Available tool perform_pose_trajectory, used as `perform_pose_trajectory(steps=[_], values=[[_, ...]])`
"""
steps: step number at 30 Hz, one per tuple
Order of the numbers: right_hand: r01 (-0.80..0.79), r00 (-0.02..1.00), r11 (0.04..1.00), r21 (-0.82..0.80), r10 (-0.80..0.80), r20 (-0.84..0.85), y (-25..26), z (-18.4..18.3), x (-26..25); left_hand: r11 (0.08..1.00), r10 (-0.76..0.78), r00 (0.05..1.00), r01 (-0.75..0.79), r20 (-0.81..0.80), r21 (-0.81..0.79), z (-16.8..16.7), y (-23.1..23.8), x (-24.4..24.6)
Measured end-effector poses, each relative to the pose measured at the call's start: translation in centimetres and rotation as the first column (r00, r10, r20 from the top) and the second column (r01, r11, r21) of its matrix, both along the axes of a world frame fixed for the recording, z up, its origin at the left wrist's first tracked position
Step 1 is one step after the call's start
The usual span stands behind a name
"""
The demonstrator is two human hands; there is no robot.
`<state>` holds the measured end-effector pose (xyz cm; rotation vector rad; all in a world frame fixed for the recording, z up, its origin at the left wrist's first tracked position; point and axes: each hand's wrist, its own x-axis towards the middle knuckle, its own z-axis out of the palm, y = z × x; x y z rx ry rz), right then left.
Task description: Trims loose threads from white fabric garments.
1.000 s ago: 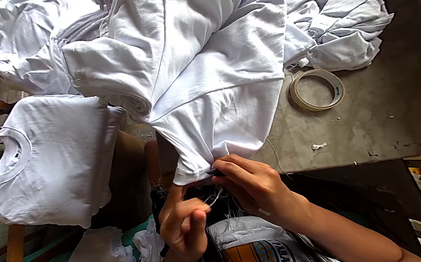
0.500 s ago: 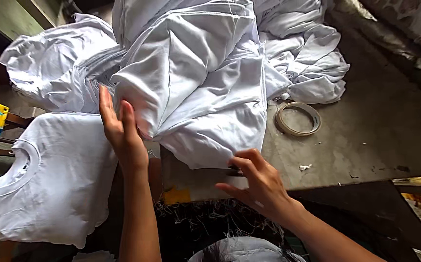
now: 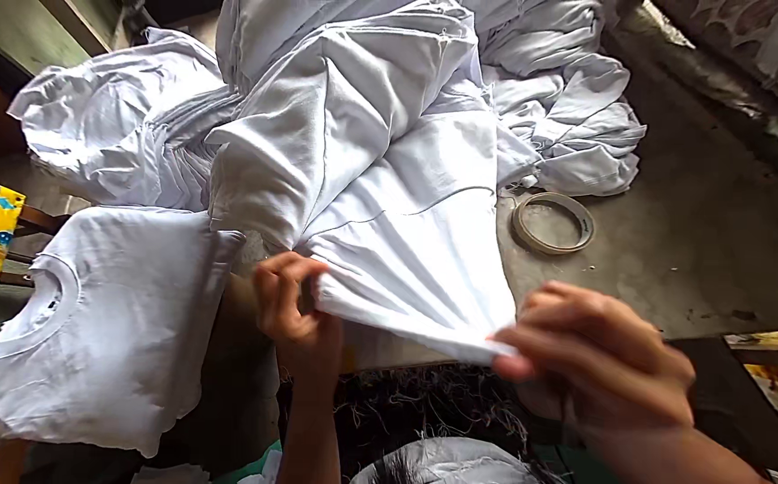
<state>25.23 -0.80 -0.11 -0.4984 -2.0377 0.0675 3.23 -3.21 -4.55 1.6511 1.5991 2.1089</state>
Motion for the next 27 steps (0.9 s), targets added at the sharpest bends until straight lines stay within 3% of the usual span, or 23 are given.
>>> perform_pose_trajectory(steps=[1, 2, 4, 5, 6, 9, 12, 14, 17, 22, 27], values=[[0.121, 0.993, 0.993, -0.012, -0.121, -0.014, 1.4, -0.5, -0.6, 0.983, -0.184, 0.966, 0.183, 0.183, 0.020, 0.3, -0.4, 0.6], [0.236, 0.972, 0.971, -0.043, -0.236, 0.011, 3.0, -1.3, -1.4, 0.927, -0.361, 0.835, 0.372, 0.415, 0.058, 0.6, -0.9, 1.2], [0.374, 0.916, 0.911, -0.173, -0.333, 0.225, 5.9, -2.9, -3.0, 0.846, -0.432, 0.501, 0.513, 0.750, 0.144, 0.5, -1.5, 1.6], [0.394, 0.893, 0.879, -0.270, -0.296, 0.339, 6.5, -3.3, -3.5, 0.832, -0.421, 0.404, 0.529, 0.812, 0.168, 0.2, -1.5, 1.5], [0.410, 0.880, 0.858, -0.309, -0.283, 0.381, 6.4, -3.4, -3.9, 0.814, -0.439, 0.375, 0.551, 0.817, 0.185, -0.2, -1.6, 1.2], [0.373, 0.916, 0.857, -0.355, -0.280, 0.287, 3.8, -2.3, -3.7, 0.776, -0.552, 0.479, 0.595, 0.683, 0.210, -0.8, -2.2, 0.7], [0.165, 0.983, 0.866, -0.472, -0.109, 0.144, 0.3, -2.2, -4.0, 0.891, -0.432, 0.660, 0.419, 0.614, 0.177, -0.5, -2.3, 1.2], [0.041, 0.997, 0.863, -0.504, 0.000, 0.080, -1.8, -2.8, -4.7, 0.916, -0.386, 0.722, 0.372, 0.574, 0.149, 0.0, -3.1, 1.2], [-0.049, 0.996, 0.858, -0.512, 0.077, 0.035, -3.7, -4.0, -6.0, 0.902, -0.411, 0.730, 0.414, 0.546, 0.125, 0.4, -4.5, 1.0], [-0.076, 0.997, 0.884, -0.462, 0.075, -0.021, -3.6, -3.6, -7.7, 0.914, -0.386, 0.802, 0.398, 0.455, 0.076, 0.3, -5.3, 2.2], [-0.015, 1.000, 0.906, -0.422, 0.017, 0.001, -3.1, -3.2, -7.8, 0.896, -0.423, 0.792, 0.437, 0.440, 0.076, 0.2, -5.4, 2.2]])
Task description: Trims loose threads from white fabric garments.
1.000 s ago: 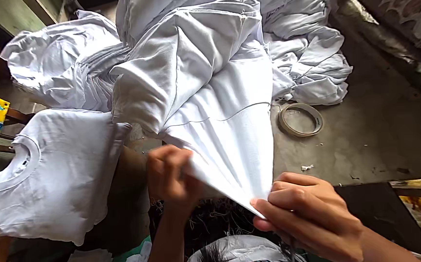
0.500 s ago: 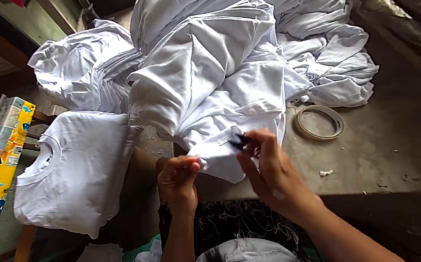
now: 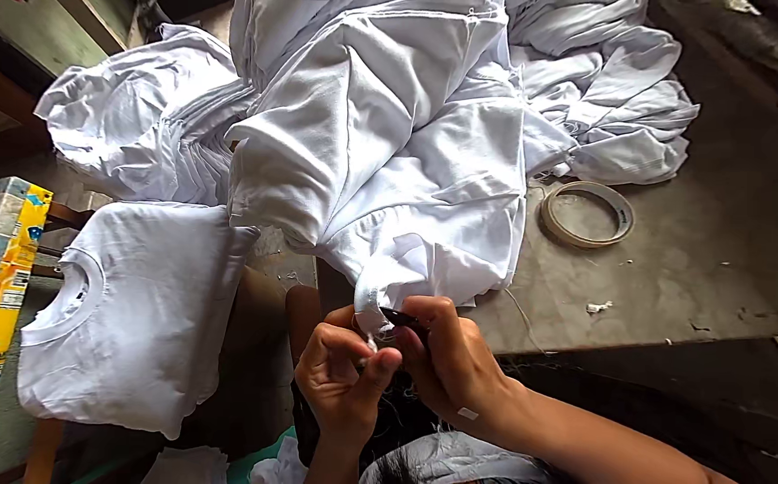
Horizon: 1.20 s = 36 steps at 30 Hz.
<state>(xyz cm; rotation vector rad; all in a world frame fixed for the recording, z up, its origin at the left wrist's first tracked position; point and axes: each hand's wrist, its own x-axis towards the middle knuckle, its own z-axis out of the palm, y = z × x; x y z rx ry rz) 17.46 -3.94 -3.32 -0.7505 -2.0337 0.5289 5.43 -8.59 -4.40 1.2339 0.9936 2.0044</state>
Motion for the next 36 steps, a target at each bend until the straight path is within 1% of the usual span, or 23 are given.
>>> perform_pose_trajectory(steps=[2, 4, 6, 8, 12, 15, 17, 18, 20, 21, 22, 23, 25, 26, 28, 29, 30, 31, 32, 33, 34, 35, 36], values=[[0.005, 1.000, 1.000, -0.015, -0.005, -0.006, 0.1, -0.1, 0.4, 1.000, -0.014, 1.000, 0.014, -0.016, -0.003, -0.4, 0.3, -0.2], [-0.012, 0.999, 0.999, -0.038, 0.011, -0.034, 0.1, -0.4, 1.0, 0.999, 0.044, 0.998, -0.044, -0.038, 0.016, -1.2, 1.1, -0.3], [-0.016, 0.999, 0.999, -0.043, 0.015, -0.035, -0.2, -0.7, 1.4, 0.990, 0.134, 0.991, -0.134, 0.028, 0.032, -1.9, 1.8, -0.4], [-0.031, 0.999, 0.997, -0.067, 0.031, -0.010, -0.6, -1.0, 1.8, 0.992, 0.118, 0.991, -0.121, 0.068, 0.038, -1.6, 1.6, -0.6], [-0.087, 0.996, 0.991, -0.099, 0.088, 0.009, -1.3, -0.9, 1.9, 0.999, 0.011, 0.997, -0.008, -0.070, 0.053, -0.6, -0.3, -0.4], [-0.101, 0.995, 0.990, -0.096, 0.101, 0.004, -1.0, -0.4, 1.4, 0.998, 0.015, 0.990, -0.006, -0.143, 0.068, -0.9, -0.8, -0.3], [-0.081, 0.996, 0.991, -0.103, 0.083, 0.016, -0.8, -0.1, 1.2, 0.997, -0.011, 0.993, 0.020, -0.116, 0.075, -1.1, -0.9, -0.5], [-0.064, 0.998, 0.992, -0.110, 0.066, 0.008, -0.7, 0.0, 1.2, 0.996, -0.031, 0.997, 0.037, -0.072, 0.078, -1.2, -0.9, -0.6], [-0.022, 0.997, 0.993, -0.120, 0.012, -0.079, 0.0, 0.1, 1.2, 0.998, -0.055, 0.998, 0.054, 0.026, 0.025, -1.2, -0.8, -0.8], [-0.016, 0.990, 0.993, -0.120, -0.001, -0.142, 0.5, 0.3, 1.1, 0.999, -0.016, 0.999, 0.017, 0.041, -0.031, -1.2, -0.5, -0.8], [-0.027, 0.980, 0.992, -0.124, 0.002, -0.197, 1.1, 0.5, 0.9, 0.994, 0.048, 0.999, -0.045, 0.023, -0.099, -1.1, -0.2, -0.6], [-0.046, 0.977, 0.991, -0.129, 0.017, -0.214, 1.9, 0.9, 0.6, 0.980, 0.103, 0.994, -0.105, -0.021, -0.171, -1.2, 0.2, -0.4], [-0.074, 0.991, 0.988, -0.138, 0.057, -0.125, 3.4, 1.4, 0.1, 0.951, 0.142, 0.974, -0.183, -0.176, -0.250, -1.5, 0.4, 0.0], [-0.082, 0.994, 0.986, -0.146, 0.071, -0.080, 3.9, 1.4, 0.0, 0.940, 0.153, 0.950, -0.224, -0.271, -0.256, -1.5, 0.0, 0.0], [-0.085, 0.996, 0.987, -0.139, 0.085, -0.006, 4.0, 1.3, 0.9, 0.944, 0.150, 0.880, -0.262, -0.450, -0.199, -1.2, -1.8, -0.6], [-0.081, 0.996, 0.989, -0.124, 0.083, 0.013, 3.6, 1.2, 1.9, 0.952, 0.136, 0.860, -0.251, -0.492, -0.176, -1.0, -2.9, -1.0], [-0.069, 0.997, 0.992, -0.105, 0.073, 0.029, 3.1, 1.1, 2.9, 0.962, 0.102, 0.859, -0.213, -0.501, -0.169, -0.9, -3.7, -1.2], [-0.057, 0.997, 0.995, -0.080, 0.061, 0.049, 2.5, 0.9, 3.8, 0.973, 0.040, 0.881, -0.142, -0.472, -0.183, -1.0, -4.2, -1.3], [-0.045, 0.996, 0.998, -0.054, 0.049, 0.078, 2.0, 0.7, 4.5, 0.977, -0.045, 0.921, -0.041, -0.386, -0.211, -1.4, -4.5, -1.1], [-0.036, 0.993, 0.999, -0.030, 0.039, 0.108, 1.7, 0.5, 4.9, 0.969, -0.144, 0.962, 0.089, -0.233, -0.231, -2.0, -4.4, -0.5], [-0.028, 0.990, 1.000, -0.009, 0.029, 0.138, 1.5, 0.2, 5.0, 0.949, -0.243, 0.969, 0.227, -0.045, -0.220, -2.6, -4.1, 0.1], [-0.017, 0.986, 1.000, 0.009, 0.015, 0.169, 1.4, -0.1, 5.1, 0.931, -0.301, 0.948, 0.316, 0.107, -0.185, -3.2, -3.7, 0.8], [-0.003, 0.981, 1.000, 0.019, 0.000, 0.196, 1.3, -0.3, 5.1, 0.931, -0.308, 0.933, 0.336, 0.185, -0.143, -3.6, -3.4, 1.4]])
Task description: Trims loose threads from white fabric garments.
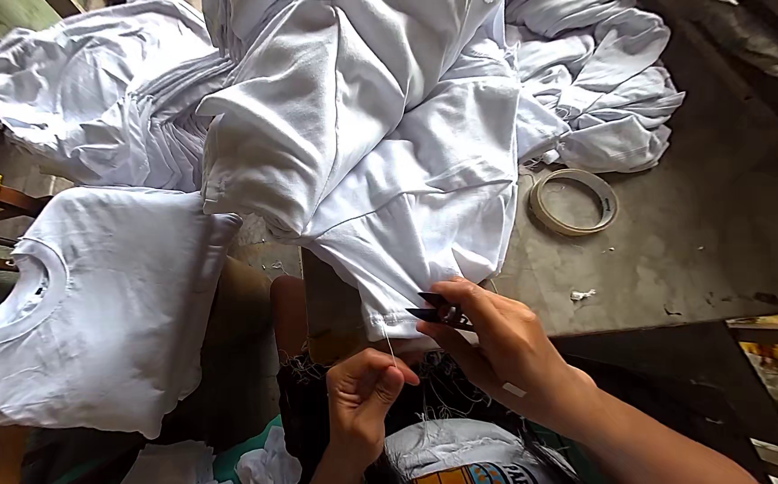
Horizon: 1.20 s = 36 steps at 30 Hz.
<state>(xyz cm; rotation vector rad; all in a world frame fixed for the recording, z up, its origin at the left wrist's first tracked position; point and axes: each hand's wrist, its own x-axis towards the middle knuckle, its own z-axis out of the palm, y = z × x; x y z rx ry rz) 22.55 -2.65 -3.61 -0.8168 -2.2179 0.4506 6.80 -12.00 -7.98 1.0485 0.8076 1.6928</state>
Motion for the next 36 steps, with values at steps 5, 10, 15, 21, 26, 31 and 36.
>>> perform_pose_trajectory(steps=[5, 10, 15, 21, 26, 31, 36], values=[[0.032, 0.998, 0.999, 0.015, -0.033, 0.051, -0.7, -0.7, -0.5, 0.973, 0.204, 0.978, -0.197, -0.044, 0.120, 0.3, 1.2, 1.0], [0.052, 0.995, 0.997, 0.051, -0.056, 0.077, -0.8, -0.8, -1.2, 0.960, 0.261, 0.945, -0.233, -0.200, 0.152, 0.5, 1.3, 0.9], [0.044, 0.997, 0.996, 0.072, -0.048, 0.055, -0.7, -1.1, -1.3, 0.957, 0.269, 0.931, -0.229, -0.248, 0.179, 0.4, 1.2, 0.8], [-0.091, 0.995, 0.996, -0.012, 0.092, 0.036, -0.4, -0.9, -0.4, 0.959, 0.247, 0.934, -0.197, -0.260, 0.203, 0.0, 1.4, 0.7], [0.051, 0.999, 0.998, 0.026, -0.051, -0.007, 0.3, -1.2, -0.7, 0.956, 0.216, 0.960, -0.171, -0.177, 0.238, -0.6, 1.7, 0.6], [0.101, 0.992, 0.995, 0.013, -0.099, -0.082, 0.9, -2.1, 0.0, 0.975, 0.086, 0.989, -0.108, 0.118, 0.194, -0.8, 2.2, 0.4], [0.072, 0.963, 0.988, -0.139, -0.105, -0.249, 1.0, -3.2, 0.3, 0.988, -0.016, 0.931, -0.041, 0.365, 0.147, -0.2, 2.8, 0.6]])
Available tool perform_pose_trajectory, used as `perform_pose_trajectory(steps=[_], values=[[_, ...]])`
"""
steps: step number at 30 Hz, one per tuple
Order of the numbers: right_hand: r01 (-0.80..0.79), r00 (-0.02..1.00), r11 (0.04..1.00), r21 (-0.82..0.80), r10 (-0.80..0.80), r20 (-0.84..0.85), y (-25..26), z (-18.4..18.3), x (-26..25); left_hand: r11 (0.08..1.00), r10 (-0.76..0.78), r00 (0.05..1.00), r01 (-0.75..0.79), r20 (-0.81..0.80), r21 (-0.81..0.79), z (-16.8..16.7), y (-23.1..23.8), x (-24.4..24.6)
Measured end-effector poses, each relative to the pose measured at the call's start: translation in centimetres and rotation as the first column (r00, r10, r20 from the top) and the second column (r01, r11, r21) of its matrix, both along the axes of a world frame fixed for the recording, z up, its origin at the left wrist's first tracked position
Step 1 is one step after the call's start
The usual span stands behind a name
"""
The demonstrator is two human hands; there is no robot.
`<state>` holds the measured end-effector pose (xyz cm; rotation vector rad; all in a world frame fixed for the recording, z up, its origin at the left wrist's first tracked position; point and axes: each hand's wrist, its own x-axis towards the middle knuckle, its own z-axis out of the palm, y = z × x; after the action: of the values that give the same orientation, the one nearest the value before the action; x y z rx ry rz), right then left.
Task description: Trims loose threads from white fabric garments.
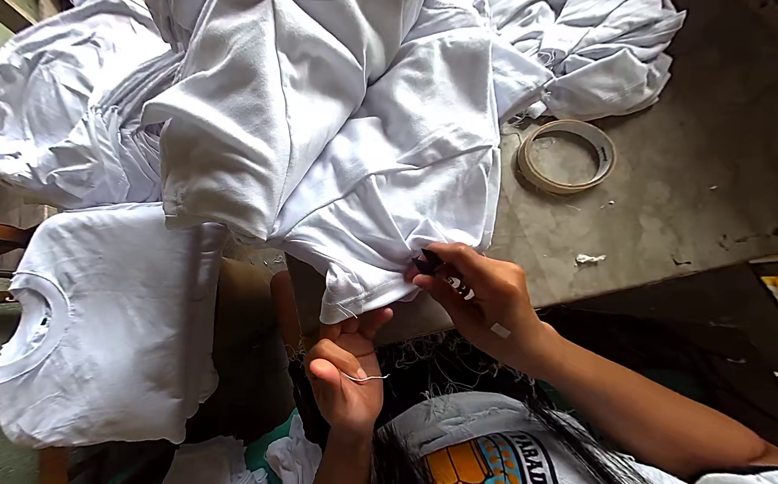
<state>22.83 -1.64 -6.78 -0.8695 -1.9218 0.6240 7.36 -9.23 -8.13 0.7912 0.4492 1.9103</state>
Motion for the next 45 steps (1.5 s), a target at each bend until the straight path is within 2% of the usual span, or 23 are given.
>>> perform_pose_trajectory(steps=[4, 10, 12, 13, 14, 15, 16, 17, 18, 19, 23, 26, 30, 32, 35, 37, 39, 41, 45], values=[[-0.020, 0.990, 0.997, -0.075, 0.009, -0.143, 0.2, -1.2, -0.1, 0.998, -0.037, 0.992, 0.044, 0.124, -0.051, 0.4, 0.1, 0.2], [-0.021, 0.972, 0.997, -0.072, 0.004, -0.234, -0.4, -2.3, 0.1, 0.995, -0.071, 0.977, 0.084, 0.199, -0.059, 0.4, 0.2, 0.3], [-0.022, 0.972, 0.997, -0.075, 0.004, -0.233, -0.4, -2.3, 0.3, 0.996, -0.004, 0.996, 0.012, 0.093, -0.087, 0.1, 0.1, 0.2], [-0.025, 0.972, 0.996, -0.083, 0.005, -0.234, -0.3, -2.3, 0.3, 0.986, 0.111, 0.989, -0.121, -0.094, -0.111, -0.2, -0.1, 0.1], [-0.028, 0.972, 0.995, -0.098, 0.004, -0.236, -0.2, -2.2, 0.2, 0.939, 0.269, 0.884, -0.329, -0.381, -0.099, -0.7, -0.5, 0.0], [-0.027, 0.972, 0.993, -0.118, -0.002, -0.234, 0.0, -2.0, 0.2, 0.860, 0.386, 0.665, -0.510, -0.640, -0.012, -1.1, -0.9, -0.1], [-0.021, 0.975, 0.990, -0.141, -0.011, -0.223, 0.1, -1.7, 0.1, 0.779, 0.429, 0.411, -0.619, -0.804, 0.099, -1.2, -1.2, -0.2], [-0.014, 0.977, 0.987, -0.158, -0.020, -0.214, 0.3, -1.5, 0.1, 0.721, 0.443, 0.208, -0.661, -0.872, 0.208, -1.1, -1.2, -0.3], [-0.007, 0.978, 0.985, -0.172, -0.029, -0.205, 0.4, -1.3, 0.0, 0.700, 0.450, 0.100, -0.657, -0.888, 0.280, -0.6, -1.1, -0.2], [-0.001, 0.981, 0.983, -0.185, -0.036, -0.193, 0.4, -1.2, -0.1, 0.717, 0.451, 0.077, -0.625, -0.889, 0.310, 0.1, -0.9, 0.2], [0.032, 0.991, 0.981, -0.193, -0.056, -0.123, 0.3, -0.7, -0.4, 0.855, 0.380, 0.149, -0.433, -0.913, 0.286, 2.3, 0.8, 3.0], [0.040, 0.993, 0.984, -0.174, -0.059, -0.104, 0.2, -0.8, -0.2, 0.871, 0.348, 0.126, -0.409, -0.929, 0.270, 2.4, 1.9, 5.0], [0.031, 0.995, 0.991, -0.131, -0.043, -0.095, 0.1, -1.0, -0.2, 0.898, 0.350, 0.168, -0.341, -0.922, 0.278, 2.1, 1.3, 5.1], [0.047, 0.995, 0.993, -0.110, -0.056, -0.077, 0.0, -0.8, -0.5, 0.935, 0.317, 0.262, -0.248, -0.912, 0.254, 2.5, -0.1, 4.6], [0.030, 0.997, 0.991, -0.128, -0.038, -0.065, 0.0, -0.6, -0.3, 0.992, 0.102, 0.521, -0.119, -0.847, 0.046, 2.9, -2.3, 3.7], [0.013, 0.997, 0.992, -0.129, -0.022, -0.071, 0.0, -0.6, 0.0, 0.977, -0.073, 0.673, -0.100, -0.736, -0.188, 1.9, -2.9, 2.9], [0.007, 0.997, 0.992, -0.127, -0.017, -0.075, -0.1, -0.7, 0.2, 0.932, -0.115, 0.841, -0.093, -0.529, -0.351, 0.8, -2.7, 2.1], [0.013, 0.997, 0.993, -0.115, -0.022, -0.073, -0.1, -0.8, 0.2, 0.936, -0.057, 0.932, -0.074, -0.358, -0.343, 0.8, -2.0, 1.6], [0.017, 0.998, 0.995, -0.098, -0.024, -0.064, -0.1, -1.0, 0.2, 0.974, 0.058, 0.975, -0.103, -0.216, -0.202, 1.6, -0.6, 1.2]])
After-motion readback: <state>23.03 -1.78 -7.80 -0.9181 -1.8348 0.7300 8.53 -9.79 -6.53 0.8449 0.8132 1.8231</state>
